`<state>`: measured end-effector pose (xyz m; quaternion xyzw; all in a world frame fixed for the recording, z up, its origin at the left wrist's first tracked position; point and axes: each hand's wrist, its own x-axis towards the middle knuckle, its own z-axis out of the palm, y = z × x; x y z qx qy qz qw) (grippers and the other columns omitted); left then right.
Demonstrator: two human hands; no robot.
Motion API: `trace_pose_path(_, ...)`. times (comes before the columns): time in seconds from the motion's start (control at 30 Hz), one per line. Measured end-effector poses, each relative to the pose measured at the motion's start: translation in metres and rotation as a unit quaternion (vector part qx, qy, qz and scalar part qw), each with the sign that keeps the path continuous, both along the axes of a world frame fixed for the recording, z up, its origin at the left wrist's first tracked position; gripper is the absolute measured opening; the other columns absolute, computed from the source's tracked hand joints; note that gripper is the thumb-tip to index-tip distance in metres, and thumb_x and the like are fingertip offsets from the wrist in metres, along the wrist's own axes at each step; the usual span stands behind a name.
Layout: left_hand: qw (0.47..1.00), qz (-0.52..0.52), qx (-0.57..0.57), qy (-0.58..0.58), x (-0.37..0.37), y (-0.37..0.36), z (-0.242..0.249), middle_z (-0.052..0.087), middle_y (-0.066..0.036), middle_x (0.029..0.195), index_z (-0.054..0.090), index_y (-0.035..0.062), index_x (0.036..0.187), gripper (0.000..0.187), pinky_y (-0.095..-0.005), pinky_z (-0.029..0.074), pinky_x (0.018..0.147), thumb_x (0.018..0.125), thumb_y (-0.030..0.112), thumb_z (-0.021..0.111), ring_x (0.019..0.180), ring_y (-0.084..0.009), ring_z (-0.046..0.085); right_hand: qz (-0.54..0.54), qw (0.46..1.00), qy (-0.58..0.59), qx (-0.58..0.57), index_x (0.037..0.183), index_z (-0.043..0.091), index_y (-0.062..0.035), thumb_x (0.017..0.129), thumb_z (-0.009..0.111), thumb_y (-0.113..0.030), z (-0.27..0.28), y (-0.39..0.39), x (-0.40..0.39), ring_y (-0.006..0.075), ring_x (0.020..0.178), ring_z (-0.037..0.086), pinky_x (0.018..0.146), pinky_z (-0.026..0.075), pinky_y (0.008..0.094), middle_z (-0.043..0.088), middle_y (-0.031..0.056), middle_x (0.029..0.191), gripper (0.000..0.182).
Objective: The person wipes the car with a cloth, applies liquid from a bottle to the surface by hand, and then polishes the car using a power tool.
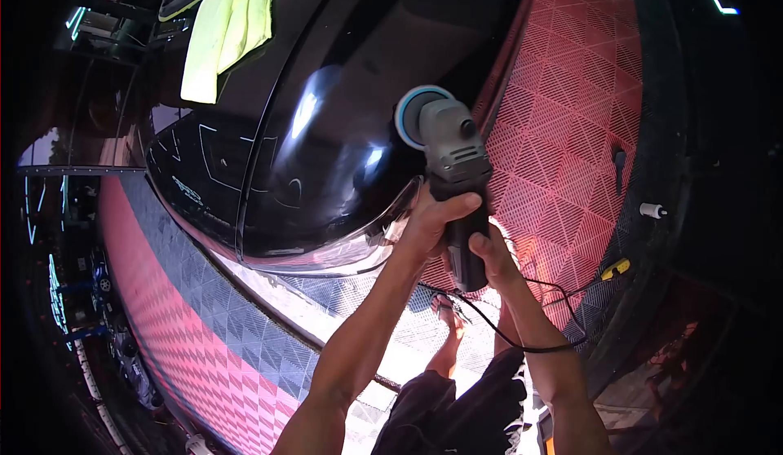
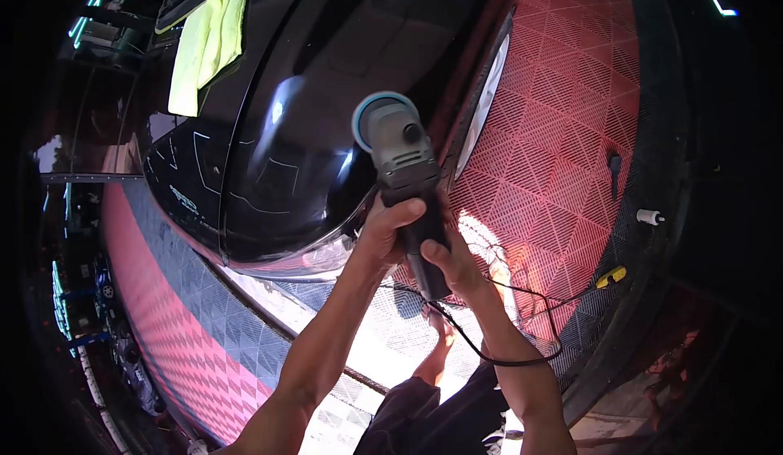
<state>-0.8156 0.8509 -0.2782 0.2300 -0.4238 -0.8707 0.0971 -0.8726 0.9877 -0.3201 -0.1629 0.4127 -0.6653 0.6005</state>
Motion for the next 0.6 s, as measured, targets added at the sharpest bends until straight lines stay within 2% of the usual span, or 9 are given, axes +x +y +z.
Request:
trace_pose_path(0.07, 1.0, 0.013, -0.023, -0.007, -0.002, 0.0, 0.001, 0.064, -0.012, 0.088, 0.057, -0.0024, 0.105, 0.046, -0.0315, 0.054, 0.074, 0.075, 0.03, 0.072, 0.083, -0.0203, 0.064, -0.046, 0.999, 0.008, 0.018, 0.1, 0.055, 0.003, 0.069, 0.063, -0.075, 0.0, -0.002, 0.001, 0.0183, 0.06, 0.065, 0.052, 0.052, 0.0265, 0.062, 0.0111, 0.072, 0.084)
trace_pose_path(0.17, 0.998, 0.057, 0.005, -0.015, 0.024, 0.009, 0.001, 0.063, -0.014, 0.096, 0.055, -0.0007, 0.11, 0.053, -0.0344, 0.055, 0.077, 0.07, 0.027, 0.076, 0.085, -0.0215, 0.064, -0.01, 1.0, 0.002, -0.016, 0.098, 0.056, 0.0024, 0.074, 0.066, -0.065, 0.006, -0.001, 0.018, 0.0178, 0.062, 0.063, 0.054, 0.051, 0.0279, 0.061, 0.0087, 0.071, 0.072)
trace_pose_path(0.27, 0.996, 0.077, 0.012, -0.045, 0.074, 0.014, 0.01, 0.061, -0.014, 0.1, 0.053, 0.0012, 0.112, 0.058, -0.0378, 0.056, 0.079, 0.068, 0.028, 0.08, 0.091, -0.0255, 0.065, 0.01, 0.999, 0.033, 0.004, 0.135, 0.038, 0.0072, 0.071, 0.069, -0.066, -0.017, 0.003, 0.065, 0.0243, 0.095, 0.062, 0.083, 0.049, 0.0353, 0.062, 0.0184, 0.101, 0.102)
trace_pose_path(0.33, 0.996, 0.072, 0.011, -0.057, 0.099, 0.011, 0.008, 0.061, -0.014, 0.098, 0.053, 0.0024, 0.106, 0.056, -0.0375, 0.057, 0.077, 0.065, 0.029, 0.081, 0.086, -0.025, 0.065, 0.028, 0.995, 0.092, -0.002, 0.147, 0.019, 0.0036, 0.069, 0.069, -0.069, -0.023, 0.002, 0.09, 0.0251, 0.11, 0.056, 0.094, 0.043, 0.0361, 0.057, 0.0215, 0.116, 0.118)
trace_pose_path(0.4, 0.994, 0.055, -0.007, -0.092, 0.113, 0.009, 0.006, 0.061, -0.014, 0.094, 0.054, 0.0026, 0.105, 0.055, -0.0361, 0.057, 0.072, 0.065, 0.028, 0.081, 0.079, -0.0238, 0.065, -0.012, 0.995, 0.099, -0.008, 0.147, 0.019, 0.0042, 0.069, 0.068, -0.071, -0.036, 0.001, 0.12, 0.0251, 0.111, 0.056, 0.094, 0.043, 0.0358, 0.057, 0.0213, 0.117, 0.118)
trace_pose_path(0.43, 0.995, 0.044, -0.026, -0.084, 0.108, 0.008, 0.006, 0.062, -0.013, 0.088, 0.056, 0.0017, 0.103, 0.052, -0.0334, 0.055, 0.067, 0.065, 0.027, 0.081, 0.075, -0.0222, 0.065, -0.081, 0.993, 0.082, 0.0, 0.137, 0.035, 0.0075, 0.071, 0.067, -0.071, -0.034, -0.004, 0.131, 0.0238, 0.101, 0.062, 0.086, 0.048, 0.0346, 0.061, 0.0185, 0.108, 0.107)
trace_pose_path(0.47, 0.995, 0.039, -0.029, -0.085, 0.102, 0.006, 0.005, 0.062, -0.013, 0.088, 0.056, 0.0017, 0.103, 0.052, -0.0334, 0.055, 0.067, 0.065, 0.027, 0.081, 0.075, -0.0222, 0.065, -0.087, 0.993, 0.081, -0.002, 0.137, 0.035, 0.0075, 0.071, 0.067, -0.071, -0.037, -0.004, 0.13, 0.0238, 0.101, 0.062, 0.086, 0.048, 0.0346, 0.061, 0.0185, 0.108, 0.107)
trace_pose_path(0.53, 0.983, -0.005, -0.101, -0.154, 0.087, 0.002, 0.003, 0.062, -0.01, 0.085, 0.057, 0.0008, 0.101, 0.048, -0.0305, 0.053, 0.064, 0.066, 0.024, 0.081, 0.073, -0.0196, 0.064, -0.054, 0.995, -0.081, -0.027, 0.12, 0.048, 0.006, 0.071, 0.067, -0.07, -0.04, -0.005, 0.127, 0.0211, 0.086, 0.066, 0.074, 0.053, 0.0319, 0.065, 0.0134, 0.093, 0.092)
trace_pose_path(0.6, 0.976, 0.011, -0.13, -0.173, 0.067, 0.004, 0.008, 0.063, -0.009, 0.085, 0.058, 0.0, 0.101, 0.048, -0.0295, 0.052, 0.063, 0.066, 0.023, 0.081, 0.072, -0.018, 0.063, -0.128, 0.984, -0.114, -0.055, 0.105, 0.053, 0.0027, 0.074, 0.067, -0.065, -0.041, -0.012, 0.12, 0.0175, 0.072, 0.065, 0.062, 0.053, 0.0289, 0.063, 0.0093, 0.08, 0.076)
